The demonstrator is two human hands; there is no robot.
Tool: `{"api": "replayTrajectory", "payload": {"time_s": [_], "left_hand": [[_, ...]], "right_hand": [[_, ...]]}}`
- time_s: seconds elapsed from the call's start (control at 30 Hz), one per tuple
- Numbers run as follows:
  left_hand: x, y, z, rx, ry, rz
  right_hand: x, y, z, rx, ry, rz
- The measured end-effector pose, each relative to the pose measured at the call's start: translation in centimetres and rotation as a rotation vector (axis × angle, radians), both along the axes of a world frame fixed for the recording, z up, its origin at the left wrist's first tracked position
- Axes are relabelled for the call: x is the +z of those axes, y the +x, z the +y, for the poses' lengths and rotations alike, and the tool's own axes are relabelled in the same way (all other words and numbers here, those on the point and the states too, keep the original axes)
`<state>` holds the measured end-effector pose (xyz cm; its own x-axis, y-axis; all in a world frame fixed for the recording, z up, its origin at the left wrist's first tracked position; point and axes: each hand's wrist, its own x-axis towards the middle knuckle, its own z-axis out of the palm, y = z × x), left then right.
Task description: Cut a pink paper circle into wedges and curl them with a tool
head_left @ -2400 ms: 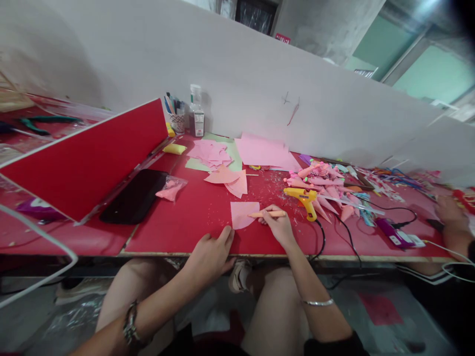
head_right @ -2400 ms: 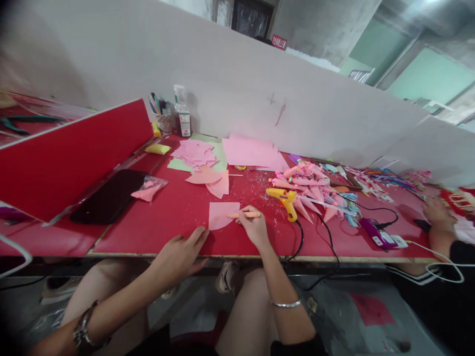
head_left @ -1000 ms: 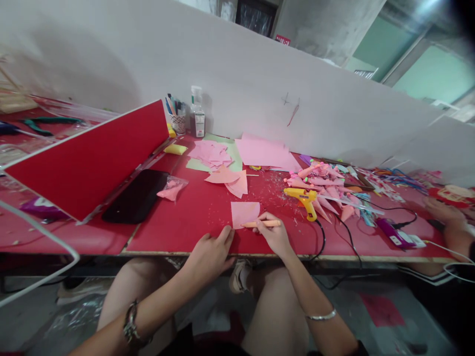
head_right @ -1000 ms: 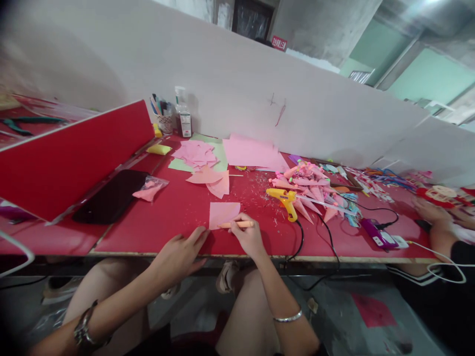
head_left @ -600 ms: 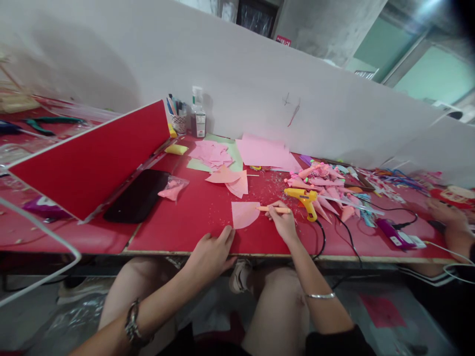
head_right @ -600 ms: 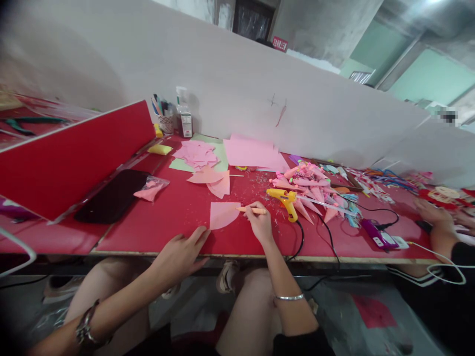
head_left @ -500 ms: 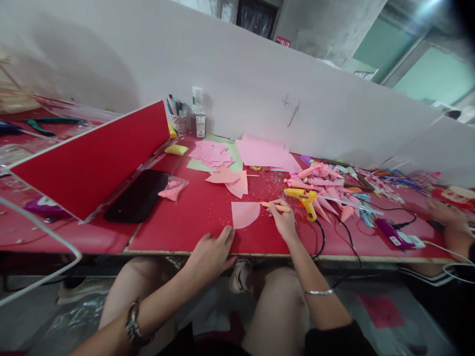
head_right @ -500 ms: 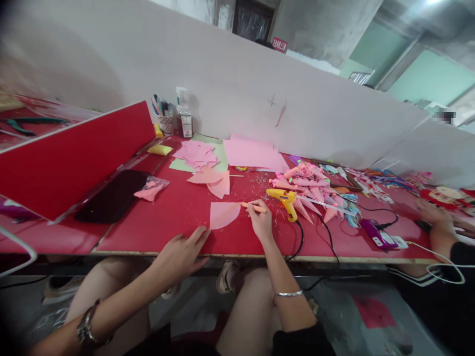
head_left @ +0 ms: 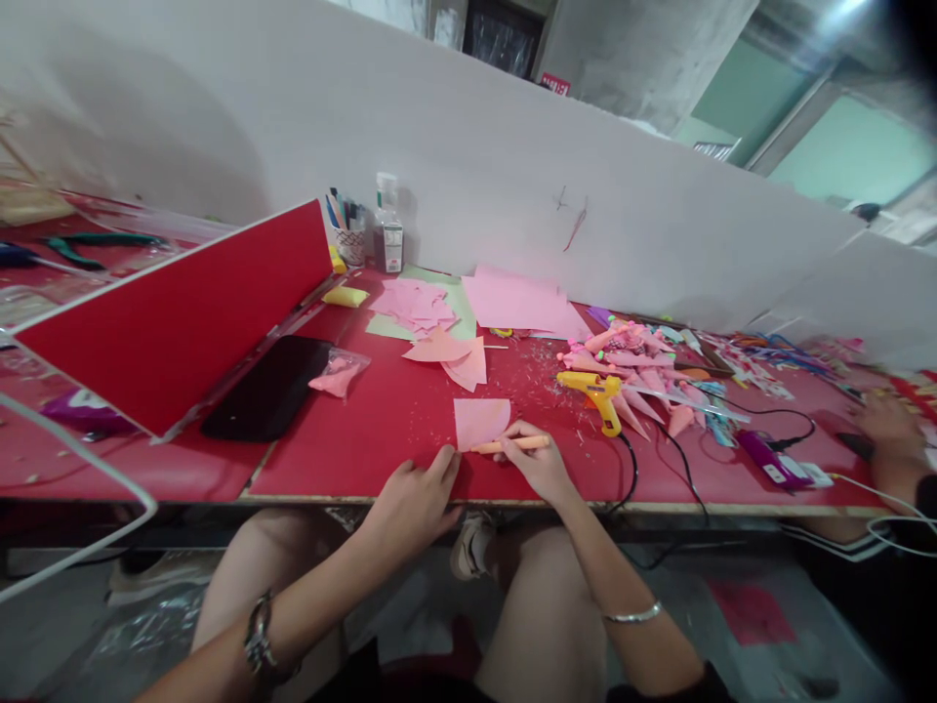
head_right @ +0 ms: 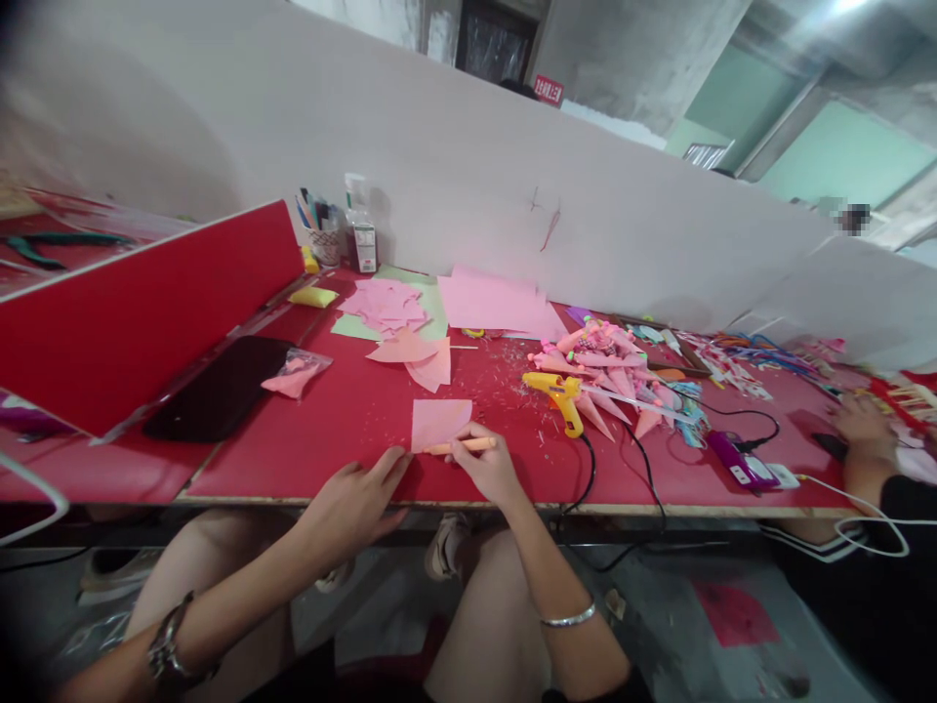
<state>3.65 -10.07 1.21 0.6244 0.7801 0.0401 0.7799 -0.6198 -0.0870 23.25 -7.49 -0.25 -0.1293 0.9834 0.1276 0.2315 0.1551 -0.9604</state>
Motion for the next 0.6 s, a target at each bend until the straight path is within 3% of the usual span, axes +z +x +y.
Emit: {"api": "replayTrajectory", "payload": {"time_s": [0.6], "left_hand": [[-0.1,-0.2,0.0,0.008,-0.002,-0.014]], "right_hand": [[-0.2,1.8,1.1,-0.131,0.057,-0.086]]}}
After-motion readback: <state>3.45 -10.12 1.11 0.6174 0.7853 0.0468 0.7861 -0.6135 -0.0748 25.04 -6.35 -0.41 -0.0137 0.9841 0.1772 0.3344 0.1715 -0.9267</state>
